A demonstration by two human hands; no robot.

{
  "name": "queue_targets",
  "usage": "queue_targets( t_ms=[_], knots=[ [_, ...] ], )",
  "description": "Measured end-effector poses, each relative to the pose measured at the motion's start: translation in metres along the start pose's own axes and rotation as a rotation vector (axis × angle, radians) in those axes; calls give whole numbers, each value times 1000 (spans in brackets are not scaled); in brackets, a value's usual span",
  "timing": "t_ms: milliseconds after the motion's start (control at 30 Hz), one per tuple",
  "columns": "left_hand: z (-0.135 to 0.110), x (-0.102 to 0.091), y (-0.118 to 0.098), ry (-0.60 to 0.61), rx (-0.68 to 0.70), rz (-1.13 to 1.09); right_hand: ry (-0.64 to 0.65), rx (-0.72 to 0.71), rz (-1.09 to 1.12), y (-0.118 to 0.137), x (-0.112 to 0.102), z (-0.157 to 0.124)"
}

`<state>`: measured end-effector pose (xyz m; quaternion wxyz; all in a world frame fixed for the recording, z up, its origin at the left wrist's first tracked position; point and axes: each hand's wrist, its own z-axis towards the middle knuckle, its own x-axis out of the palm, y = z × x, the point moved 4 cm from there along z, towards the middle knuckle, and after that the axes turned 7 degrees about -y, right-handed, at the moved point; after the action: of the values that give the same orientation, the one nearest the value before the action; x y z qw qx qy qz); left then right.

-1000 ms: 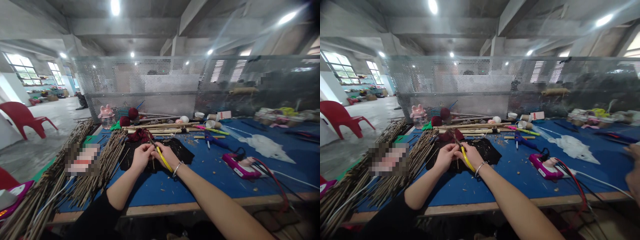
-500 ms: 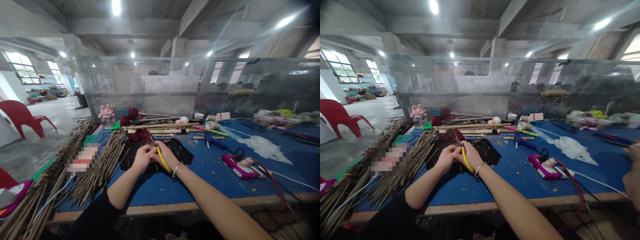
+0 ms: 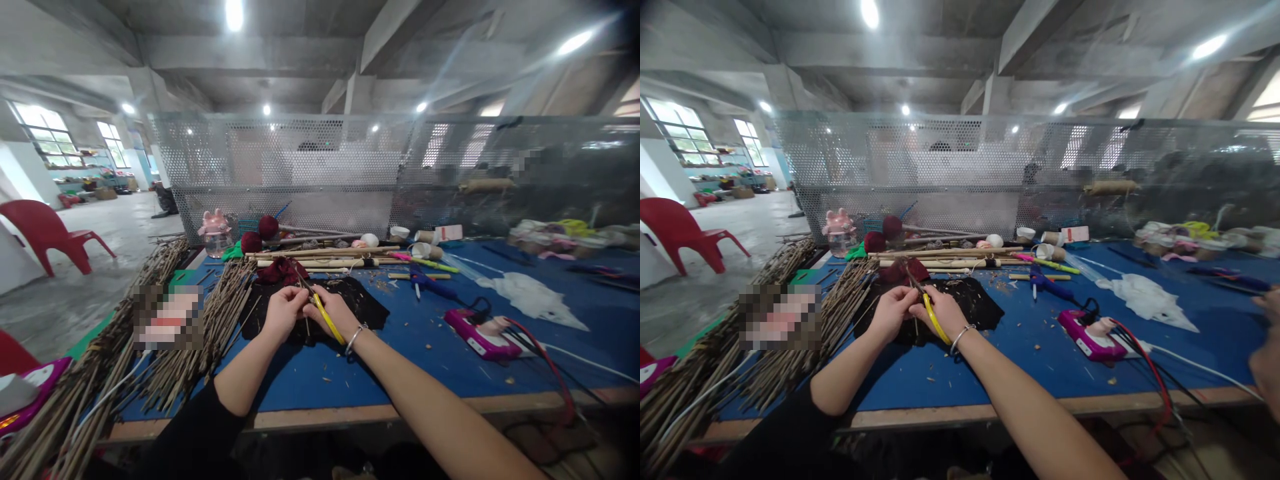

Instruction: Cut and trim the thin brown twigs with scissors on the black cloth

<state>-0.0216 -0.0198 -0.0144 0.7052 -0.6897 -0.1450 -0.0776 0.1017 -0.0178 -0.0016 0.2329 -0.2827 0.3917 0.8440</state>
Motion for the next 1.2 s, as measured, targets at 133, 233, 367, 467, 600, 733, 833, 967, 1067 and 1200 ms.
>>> queue_targets(
  t_ms=[133, 233, 367, 467, 600, 733, 833, 967, 1067, 1200],
  knots=[
    [-1, 0, -5, -8, 33, 37, 19, -37, -34, 2, -2, 0],
    [-1, 0, -5, 3, 72, 89, -2, -54, -14, 2, -2, 1],
    [1, -2, -2, -2, 69, 124, -13, -11, 4, 1, -1, 1],
    [1, -1, -1, 7, 67, 125, -47, 17, 26, 1, -4, 1],
    [-3, 3, -5, 50, 122, 199, -67, 59, 77, 0, -7, 2],
    [-4, 3, -4, 37, 98, 222, -57, 62, 91, -3, -4, 1],
    [-3, 2, -3, 12, 64, 203, -67, 54, 71, -4, -1, 1],
    [-3, 2, -5, -8, 71, 188, -69, 49, 35, -4, -1, 2],
    [-2, 0, -5, -33, 79, 189, -32, 70, -43, -5, -1, 1],
    [-2, 1, -3, 1, 93, 215, -7, 34, -121, -4, -1, 1]
  ],
)
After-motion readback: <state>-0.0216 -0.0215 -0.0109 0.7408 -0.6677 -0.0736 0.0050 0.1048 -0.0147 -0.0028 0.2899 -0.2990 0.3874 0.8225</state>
